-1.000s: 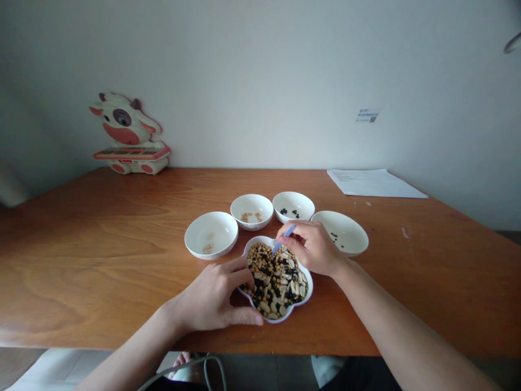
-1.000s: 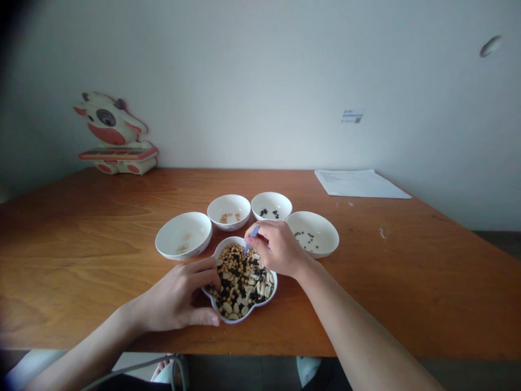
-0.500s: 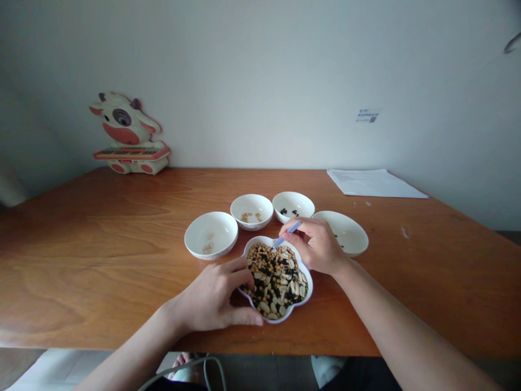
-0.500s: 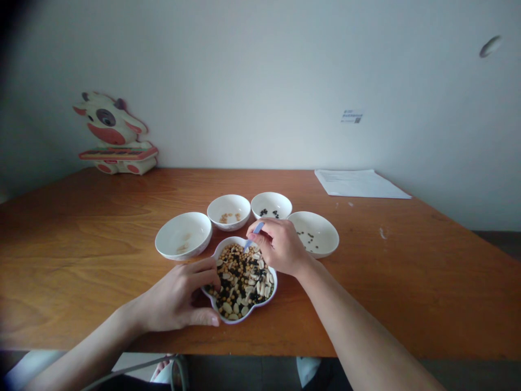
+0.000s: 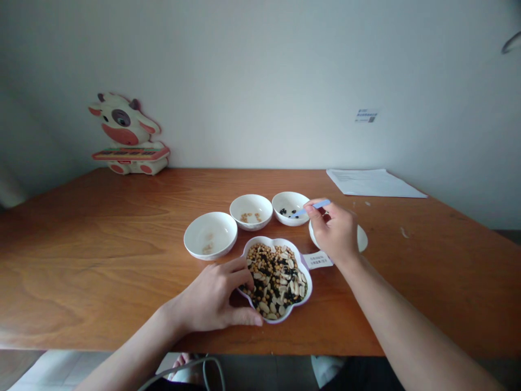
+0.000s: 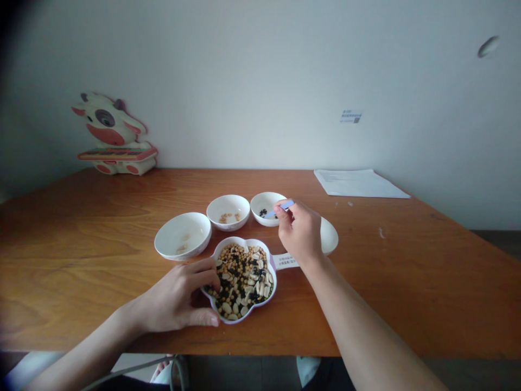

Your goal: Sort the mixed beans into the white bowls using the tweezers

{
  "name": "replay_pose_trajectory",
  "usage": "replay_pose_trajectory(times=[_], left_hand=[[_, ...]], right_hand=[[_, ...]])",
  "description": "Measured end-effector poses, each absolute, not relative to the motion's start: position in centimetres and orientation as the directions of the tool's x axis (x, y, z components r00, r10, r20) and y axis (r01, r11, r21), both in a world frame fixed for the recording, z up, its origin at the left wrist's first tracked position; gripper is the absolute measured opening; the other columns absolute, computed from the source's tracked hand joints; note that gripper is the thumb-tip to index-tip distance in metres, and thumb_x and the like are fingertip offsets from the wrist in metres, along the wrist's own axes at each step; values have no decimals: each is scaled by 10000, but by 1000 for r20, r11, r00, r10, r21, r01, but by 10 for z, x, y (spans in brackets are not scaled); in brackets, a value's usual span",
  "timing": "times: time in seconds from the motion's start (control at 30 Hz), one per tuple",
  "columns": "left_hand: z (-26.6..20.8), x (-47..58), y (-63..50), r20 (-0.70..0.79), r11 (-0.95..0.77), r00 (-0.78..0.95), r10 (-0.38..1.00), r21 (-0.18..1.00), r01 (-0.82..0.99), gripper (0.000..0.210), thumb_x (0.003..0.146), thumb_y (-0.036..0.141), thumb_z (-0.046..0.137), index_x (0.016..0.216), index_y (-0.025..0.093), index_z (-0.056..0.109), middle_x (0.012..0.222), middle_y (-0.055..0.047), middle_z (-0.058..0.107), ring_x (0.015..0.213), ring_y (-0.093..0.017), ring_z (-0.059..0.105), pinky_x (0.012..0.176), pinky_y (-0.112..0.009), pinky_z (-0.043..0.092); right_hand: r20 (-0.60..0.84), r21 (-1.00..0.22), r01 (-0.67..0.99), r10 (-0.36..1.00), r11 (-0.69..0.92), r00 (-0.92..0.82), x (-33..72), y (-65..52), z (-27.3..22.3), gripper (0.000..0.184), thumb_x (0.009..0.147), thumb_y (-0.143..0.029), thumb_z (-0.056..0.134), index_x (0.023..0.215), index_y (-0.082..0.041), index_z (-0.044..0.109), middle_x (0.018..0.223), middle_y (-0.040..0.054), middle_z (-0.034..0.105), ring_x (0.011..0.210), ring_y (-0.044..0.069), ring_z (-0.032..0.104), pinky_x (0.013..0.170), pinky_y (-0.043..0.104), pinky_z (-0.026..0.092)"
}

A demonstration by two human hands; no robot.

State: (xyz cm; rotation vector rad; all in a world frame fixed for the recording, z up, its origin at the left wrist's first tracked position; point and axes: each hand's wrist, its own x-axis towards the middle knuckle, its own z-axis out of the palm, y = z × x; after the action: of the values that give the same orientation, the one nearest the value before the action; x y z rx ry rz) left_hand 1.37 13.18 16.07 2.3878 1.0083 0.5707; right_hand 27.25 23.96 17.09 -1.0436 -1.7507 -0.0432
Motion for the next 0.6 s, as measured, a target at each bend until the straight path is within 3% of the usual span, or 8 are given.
replay_pose_trajectory(times=[0.27,0.6], left_hand=[[161,15,131,207,-619,636,744,571,539,417,855,564,703,861,156,612,909,-42,581,762,-171,543,625,-262,403],[160,15,133,200,-614,637,744,581,534,411,844,548,724,862,154,611,894,-38,578,752,-171,540,619,-263,390]], right_hand=[[766,-399,801,642,446,24,275,245,167,249,918,-324,543,871,-164,727,757,103,749,639,257,666,600,324,438],[741,-398,817,671,417,18,274,245,166,238,911,-308,542,875,-165,729,772,113,751,658,265,667,594,320,418]])
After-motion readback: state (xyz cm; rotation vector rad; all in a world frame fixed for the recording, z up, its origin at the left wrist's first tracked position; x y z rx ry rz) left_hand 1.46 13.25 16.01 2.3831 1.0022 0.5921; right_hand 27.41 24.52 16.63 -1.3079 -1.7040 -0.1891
